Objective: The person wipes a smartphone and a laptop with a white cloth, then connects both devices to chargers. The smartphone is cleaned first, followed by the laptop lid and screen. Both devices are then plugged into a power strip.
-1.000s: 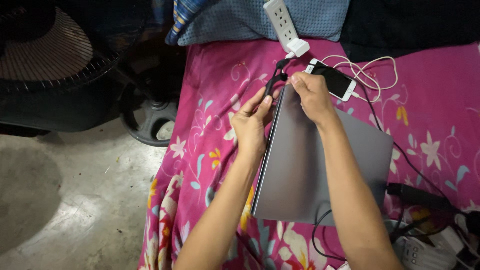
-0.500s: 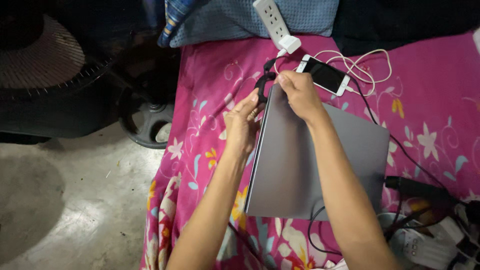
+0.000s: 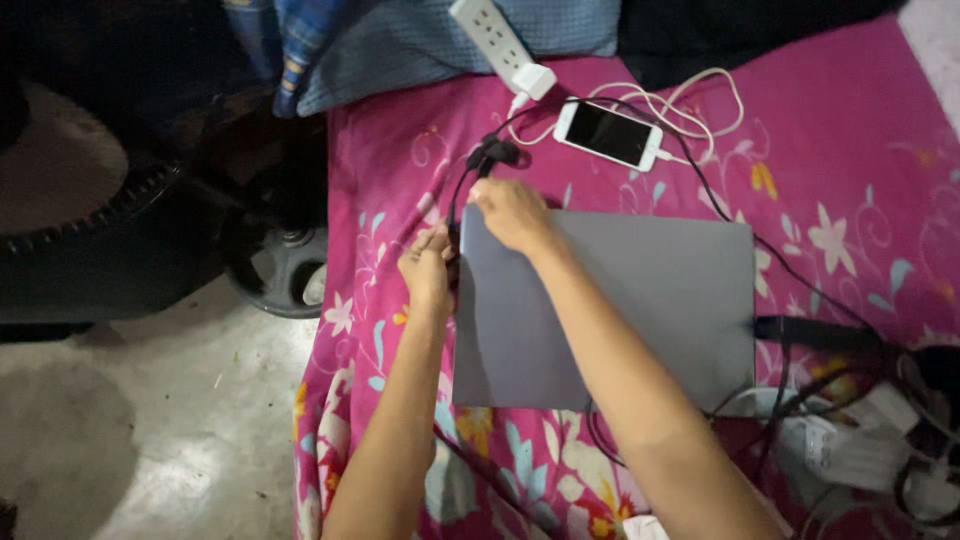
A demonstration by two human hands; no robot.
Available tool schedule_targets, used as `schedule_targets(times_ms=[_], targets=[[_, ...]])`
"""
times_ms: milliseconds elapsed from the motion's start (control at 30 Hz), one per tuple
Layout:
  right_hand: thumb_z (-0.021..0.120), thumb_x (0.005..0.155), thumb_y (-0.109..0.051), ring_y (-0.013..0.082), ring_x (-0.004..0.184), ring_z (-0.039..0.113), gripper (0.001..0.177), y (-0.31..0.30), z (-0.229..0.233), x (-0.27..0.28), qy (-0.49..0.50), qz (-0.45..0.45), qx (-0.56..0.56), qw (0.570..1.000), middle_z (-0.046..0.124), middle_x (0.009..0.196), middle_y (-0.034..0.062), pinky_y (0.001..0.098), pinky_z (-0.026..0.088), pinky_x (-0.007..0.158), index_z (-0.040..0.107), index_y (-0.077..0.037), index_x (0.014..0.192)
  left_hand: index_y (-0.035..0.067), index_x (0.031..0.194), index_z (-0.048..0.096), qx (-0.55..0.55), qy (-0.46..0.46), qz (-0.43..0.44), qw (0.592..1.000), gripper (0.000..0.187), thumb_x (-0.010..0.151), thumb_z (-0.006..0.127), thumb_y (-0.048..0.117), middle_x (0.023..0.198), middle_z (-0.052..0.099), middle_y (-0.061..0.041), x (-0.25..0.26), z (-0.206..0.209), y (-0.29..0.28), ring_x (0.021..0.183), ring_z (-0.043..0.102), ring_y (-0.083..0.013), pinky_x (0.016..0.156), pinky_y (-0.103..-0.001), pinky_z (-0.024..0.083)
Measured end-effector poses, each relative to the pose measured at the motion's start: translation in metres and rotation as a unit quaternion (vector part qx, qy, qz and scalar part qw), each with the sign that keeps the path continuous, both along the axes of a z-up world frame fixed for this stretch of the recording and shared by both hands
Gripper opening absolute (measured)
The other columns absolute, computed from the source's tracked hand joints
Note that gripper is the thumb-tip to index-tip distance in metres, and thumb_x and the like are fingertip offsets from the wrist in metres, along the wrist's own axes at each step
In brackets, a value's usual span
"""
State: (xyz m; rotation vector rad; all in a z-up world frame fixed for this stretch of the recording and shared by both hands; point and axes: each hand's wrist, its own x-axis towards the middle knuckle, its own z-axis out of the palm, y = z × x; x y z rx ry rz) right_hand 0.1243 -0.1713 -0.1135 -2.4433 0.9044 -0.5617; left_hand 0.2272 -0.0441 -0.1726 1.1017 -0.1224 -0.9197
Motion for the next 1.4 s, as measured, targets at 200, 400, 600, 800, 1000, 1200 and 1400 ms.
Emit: schedule_targets(times_ms=[200,400,600,800,1000,1200,1400], targets=[[0.065,0.094,-0.016,0.0319,0.109,0.064,0.012,0.017,-0.003,-0.024,-0.083,-0.001,-0.025,0.996,0.073,0.105,0.0082,0.0443,0.051,0.095,0.073,-0.010,0.100,-0.007,0.124,0.072,0.163,-0.351,-0.026,0.922,0.035,0.094,0.067,0.010,0.085,0.071,-0.014,-0.009,-0.015,0.005,0.075,0.064,-0.0230,0.068,-0.034,0.049],[0.072,0.092,-0.010,0.0319,0.119,0.057,0.029,0.065,0.012,-0.133,-0.153,-0.111,-0.045,0.981,0.066,0.122,0.0098,0.0444,0.046,0.105,0.070,-0.006,0.121,-0.016,0.148,0.043,0.183,-0.558,-0.015,0.809,0.068,0.095,0.072,0.015,0.151,0.035,-0.041,-0.045,0.009,0.007,0.143,0.033,-0.0526,0.119,-0.050,0.026],[0.071,0.089,-0.005,0.0345,0.123,0.055,0.031,0.125,0.013,-0.241,-0.130,-0.244,-0.093,0.957,0.067,0.124,0.0117,0.0447,0.045,0.107,0.070,-0.005,0.120,-0.008,0.150,0.046,0.196,-0.650,-0.079,0.730,0.067,0.095,0.070,0.022,0.164,0.029,-0.027,-0.105,0.033,0.032,0.150,0.025,-0.0473,0.123,-0.055,0.023],[0.070,0.087,-0.001,0.0342,0.125,0.057,0.033,0.148,0.019,-0.306,-0.137,-0.302,-0.111,0.937,0.067,0.125,0.0121,0.0429,0.047,0.108,0.070,-0.004,0.120,-0.002,0.147,0.051,0.153,-0.700,-0.179,0.675,0.065,0.094,0.071,0.029,0.164,0.030,-0.023,-0.169,0.041,0.053,0.151,0.023,-0.0460,0.121,-0.059,0.023],[0.066,0.089,0.007,0.0326,0.115,0.063,0.032,0.163,0.028,-0.355,-0.197,-0.323,-0.114,0.918,0.069,0.121,0.0129,0.0413,0.052,0.098,0.068,-0.002,0.120,0.002,0.145,0.054,0.140,-0.712,-0.244,0.643,0.065,0.090,0.071,0.031,0.163,0.032,-0.020,-0.191,0.034,0.071,0.151,0.023,-0.0446,0.119,-0.060,0.022],[0.063,0.092,0.008,0.0265,0.098,0.071,0.029,0.166,0.022,-0.394,-0.272,-0.405,-0.054,0.871,0.071,0.114,0.0137,0.0338,0.056,0.077,0.072,-0.004,0.117,0.002,0.145,0.056,0.079,-0.751,-0.276,0.594,0.061,0.094,0.068,0.034,0.162,0.038,-0.018,-0.205,0.029,0.074,0.152,0.027,-0.0431,0.123,-0.056,0.024],[0.060,0.089,0.013,0.0280,0.106,0.069,0.035,0.198,0.017,-0.466,-0.180,-0.404,-0.153,0.884,0.073,0.113,0.0139,0.0357,0.053,0.090,0.074,-0.004,0.116,0.003,0.142,0.057,-0.023,-0.751,-0.363,0.551,0.067,0.089,0.073,0.041,0.154,0.047,-0.018,-0.259,0.050,0.088,0.148,0.032,-0.0411,0.118,-0.058,0.026]])
